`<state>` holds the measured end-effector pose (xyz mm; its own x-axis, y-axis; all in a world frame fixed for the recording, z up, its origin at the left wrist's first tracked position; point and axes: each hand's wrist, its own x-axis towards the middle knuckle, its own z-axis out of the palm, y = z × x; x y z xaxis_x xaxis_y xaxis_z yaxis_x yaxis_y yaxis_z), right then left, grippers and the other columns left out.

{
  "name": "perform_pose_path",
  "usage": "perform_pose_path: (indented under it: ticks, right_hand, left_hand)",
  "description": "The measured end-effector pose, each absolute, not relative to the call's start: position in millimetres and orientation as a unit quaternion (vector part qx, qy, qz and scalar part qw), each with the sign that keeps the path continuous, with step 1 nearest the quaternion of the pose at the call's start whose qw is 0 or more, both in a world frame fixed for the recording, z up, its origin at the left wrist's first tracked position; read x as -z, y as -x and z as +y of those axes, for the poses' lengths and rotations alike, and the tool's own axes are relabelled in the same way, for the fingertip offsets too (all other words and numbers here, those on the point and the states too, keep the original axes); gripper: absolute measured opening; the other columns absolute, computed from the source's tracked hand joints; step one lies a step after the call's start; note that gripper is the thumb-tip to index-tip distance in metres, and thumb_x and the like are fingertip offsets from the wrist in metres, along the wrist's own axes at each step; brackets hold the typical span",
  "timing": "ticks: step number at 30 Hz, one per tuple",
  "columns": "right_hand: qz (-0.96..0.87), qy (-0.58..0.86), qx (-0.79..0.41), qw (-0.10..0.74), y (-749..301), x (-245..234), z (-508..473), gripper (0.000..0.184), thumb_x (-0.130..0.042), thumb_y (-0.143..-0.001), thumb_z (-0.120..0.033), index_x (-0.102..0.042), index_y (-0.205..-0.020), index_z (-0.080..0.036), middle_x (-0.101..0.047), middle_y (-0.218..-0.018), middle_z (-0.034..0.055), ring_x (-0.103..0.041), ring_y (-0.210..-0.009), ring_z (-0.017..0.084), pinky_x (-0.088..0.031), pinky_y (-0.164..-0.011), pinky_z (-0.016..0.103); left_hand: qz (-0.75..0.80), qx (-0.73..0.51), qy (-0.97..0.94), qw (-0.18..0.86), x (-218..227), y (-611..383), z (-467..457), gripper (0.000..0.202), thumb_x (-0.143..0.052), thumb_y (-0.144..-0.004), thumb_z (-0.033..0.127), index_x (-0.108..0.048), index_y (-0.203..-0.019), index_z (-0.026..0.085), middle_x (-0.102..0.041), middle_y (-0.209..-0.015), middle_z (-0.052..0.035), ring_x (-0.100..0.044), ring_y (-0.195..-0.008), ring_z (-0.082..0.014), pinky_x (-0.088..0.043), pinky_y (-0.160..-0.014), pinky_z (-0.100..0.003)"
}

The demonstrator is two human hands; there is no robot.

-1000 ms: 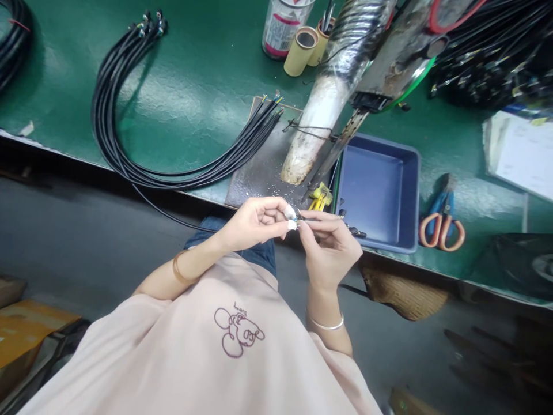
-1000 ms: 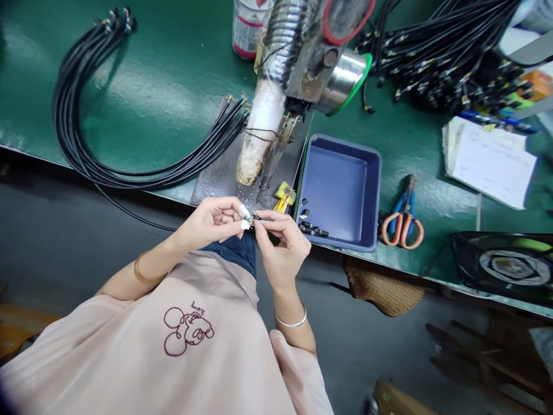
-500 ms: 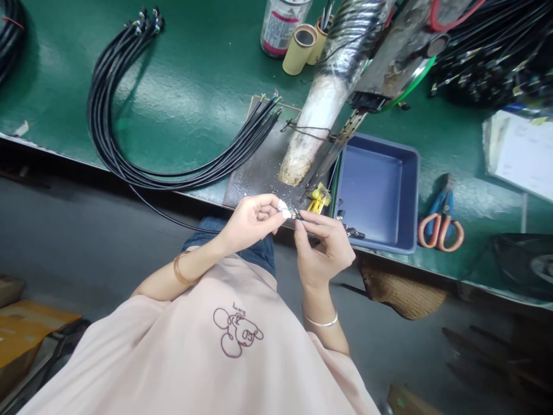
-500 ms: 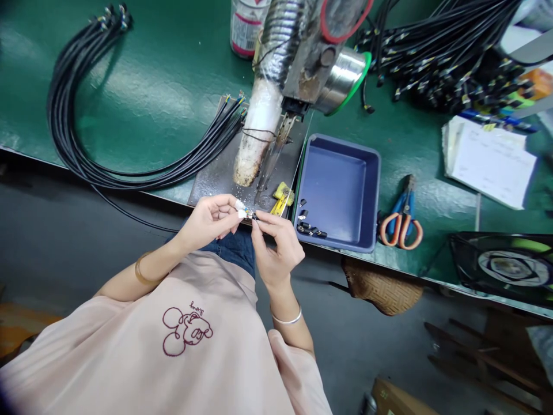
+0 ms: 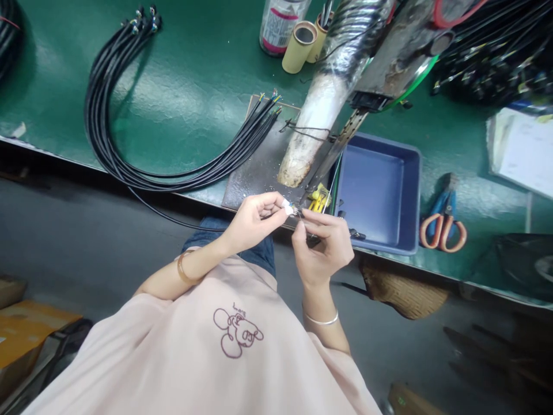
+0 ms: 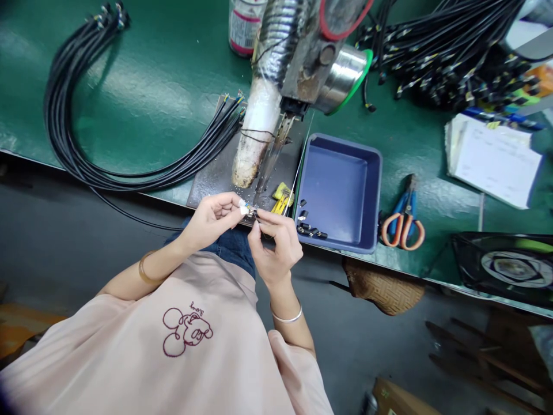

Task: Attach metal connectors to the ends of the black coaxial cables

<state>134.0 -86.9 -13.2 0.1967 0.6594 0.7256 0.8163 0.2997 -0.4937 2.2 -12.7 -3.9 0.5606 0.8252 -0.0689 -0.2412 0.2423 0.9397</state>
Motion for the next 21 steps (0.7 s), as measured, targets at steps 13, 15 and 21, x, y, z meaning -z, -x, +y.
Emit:
perform_pose_path:
  ticks: [13,15,21]
  right_hand:
    - [-0.611,0.592,0.029,0.524,-136.1,8.3,-77.8,0.019,-0.071,-0.081,-0.008,-0.057,-0.079,-0.022,-0.072,-0.094,0.0013,-0.072,-0.085,0.015,-0.063,-0.070,0.028]
    - [-0.608,0.597,0.028,0.523,-135.7,6.9,-77.8,0.018,-0.072,-0.081,-0.009,-0.058,-0.079,-0.022,-0.072,-0.094,0.0016,-0.072,-0.086,0.016,-0.063,-0.070,0.029]
    - [-0.595,0.604,0.012,0.531,-135.2,7.3,-80.1,0.016,-0.072,-0.081,-0.011,-0.060,-0.078,-0.021,-0.072,-0.094,0.0027,-0.072,-0.086,0.018,-0.064,-0.069,0.031]
  left_hand:
    - [0.307,-0.411,-0.492,0.703,5.5,-10.5,-11.2,0.019,-0.071,-0.081,0.030,-0.062,-0.077,0.013,-0.059,-0.066,0.0028,-0.049,-0.058,-0.0050,-0.042,-0.058,-0.018]
    - [0.313,-0.405,-0.493,0.704,2.4,-10.3,-11.0,0.021,-0.072,-0.081,0.032,-0.062,-0.076,0.014,-0.060,-0.067,0.0027,-0.050,-0.059,-0.0053,-0.044,-0.060,-0.018]
    - [0.314,-0.391,-0.492,0.712,-1.9,-8.4,-10.4,0.023,-0.073,-0.081,0.034,-0.063,-0.076,0.014,-0.061,-0.068,0.0015,-0.053,-0.061,-0.0066,-0.045,-0.061,-0.019]
